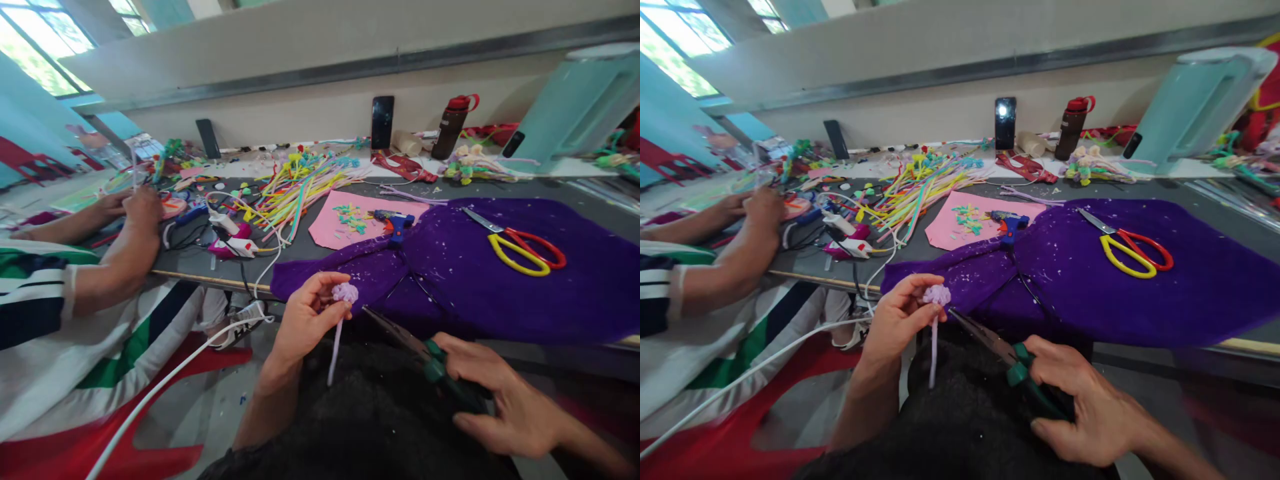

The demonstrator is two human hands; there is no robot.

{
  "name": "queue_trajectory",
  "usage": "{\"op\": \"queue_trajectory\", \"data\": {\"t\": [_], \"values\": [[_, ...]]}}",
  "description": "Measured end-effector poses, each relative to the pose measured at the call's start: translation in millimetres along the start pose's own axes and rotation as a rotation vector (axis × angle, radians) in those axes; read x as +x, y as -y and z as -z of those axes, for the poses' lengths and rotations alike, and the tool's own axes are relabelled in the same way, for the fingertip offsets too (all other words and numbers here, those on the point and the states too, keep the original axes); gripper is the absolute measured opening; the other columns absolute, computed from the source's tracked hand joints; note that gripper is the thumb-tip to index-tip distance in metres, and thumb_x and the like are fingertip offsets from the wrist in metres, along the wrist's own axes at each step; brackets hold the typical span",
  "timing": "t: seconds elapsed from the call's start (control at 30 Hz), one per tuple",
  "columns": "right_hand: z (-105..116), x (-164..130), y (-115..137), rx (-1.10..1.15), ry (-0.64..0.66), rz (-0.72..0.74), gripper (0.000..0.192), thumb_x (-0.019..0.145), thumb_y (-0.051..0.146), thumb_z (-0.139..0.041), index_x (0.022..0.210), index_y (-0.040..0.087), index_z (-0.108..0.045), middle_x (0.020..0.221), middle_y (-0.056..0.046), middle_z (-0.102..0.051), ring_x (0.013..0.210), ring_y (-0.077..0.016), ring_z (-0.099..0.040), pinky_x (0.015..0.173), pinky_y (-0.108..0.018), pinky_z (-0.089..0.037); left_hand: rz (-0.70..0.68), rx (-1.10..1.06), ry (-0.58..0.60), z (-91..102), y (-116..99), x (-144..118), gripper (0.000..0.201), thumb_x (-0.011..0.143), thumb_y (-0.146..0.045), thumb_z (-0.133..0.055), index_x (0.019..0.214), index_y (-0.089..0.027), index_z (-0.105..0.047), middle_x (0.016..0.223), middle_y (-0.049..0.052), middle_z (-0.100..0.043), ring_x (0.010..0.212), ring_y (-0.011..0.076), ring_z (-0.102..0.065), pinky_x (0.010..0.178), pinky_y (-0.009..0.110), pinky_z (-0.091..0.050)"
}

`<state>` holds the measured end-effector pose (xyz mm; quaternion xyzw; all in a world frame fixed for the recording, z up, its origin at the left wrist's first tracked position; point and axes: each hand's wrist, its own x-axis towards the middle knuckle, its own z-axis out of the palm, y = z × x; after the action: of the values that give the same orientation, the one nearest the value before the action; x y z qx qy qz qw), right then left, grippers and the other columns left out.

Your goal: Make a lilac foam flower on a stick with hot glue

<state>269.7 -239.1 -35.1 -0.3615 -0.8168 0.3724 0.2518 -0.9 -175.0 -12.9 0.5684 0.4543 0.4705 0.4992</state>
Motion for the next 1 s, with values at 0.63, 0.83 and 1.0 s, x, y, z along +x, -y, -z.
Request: {"op": "queue_trajectory", "data": {"t": [0.63, 0.83, 1.0], "values": [[3.4, 6.0, 8.5, -0.141, 0.074, -0.073, 0.021, 0.063, 0.020, -0.060, 0.085, 0.019, -0.060, 0.093, -0.005, -0.056, 0.086, -0.0196, -0.055, 0.076, -0.032, -0.048, -0.253, 0.502, -0.025, -6.5, 6.7, -1.8, 0.030, 0.069, -0.011, -0.061, 0.097, -0.023, -0.065, 0.085, 0.000, -0.063, 0.069, 0.0118, -0.055, 0.062, 0.021, -0.041], [0.8, 4.5, -0.2, -0.163, 0.070, -0.043, 0.024, 0.064, 0.021, -0.061, 0.088, 0.019, -0.058, 0.092, -0.006, -0.056, 0.084, -0.0199, -0.055, 0.070, -0.030, -0.048, -0.341, 0.610, -0.037, -6.6, 9.8, -1.2, 0.027, 0.073, -0.014, -0.060, 0.098, -0.022, -0.063, 0.086, 0.001, -0.063, 0.072, 0.0115, -0.056, 0.064, 0.022, -0.042], [0.6, 6.1, -2.6, -0.150, 0.086, -0.029, 0.020, 0.064, 0.021, -0.061, 0.083, 0.019, -0.057, 0.088, -0.005, -0.055, 0.080, -0.0193, -0.054, 0.066, -0.029, -0.046, -0.392, 0.676, -0.026, -5.4, 14.5, -0.8, 0.030, 0.075, -0.014, -0.058, 0.104, -0.023, -0.060, 0.087, 0.000, -0.063, 0.073, 0.0105, -0.056, 0.065, 0.022, -0.044]]}}
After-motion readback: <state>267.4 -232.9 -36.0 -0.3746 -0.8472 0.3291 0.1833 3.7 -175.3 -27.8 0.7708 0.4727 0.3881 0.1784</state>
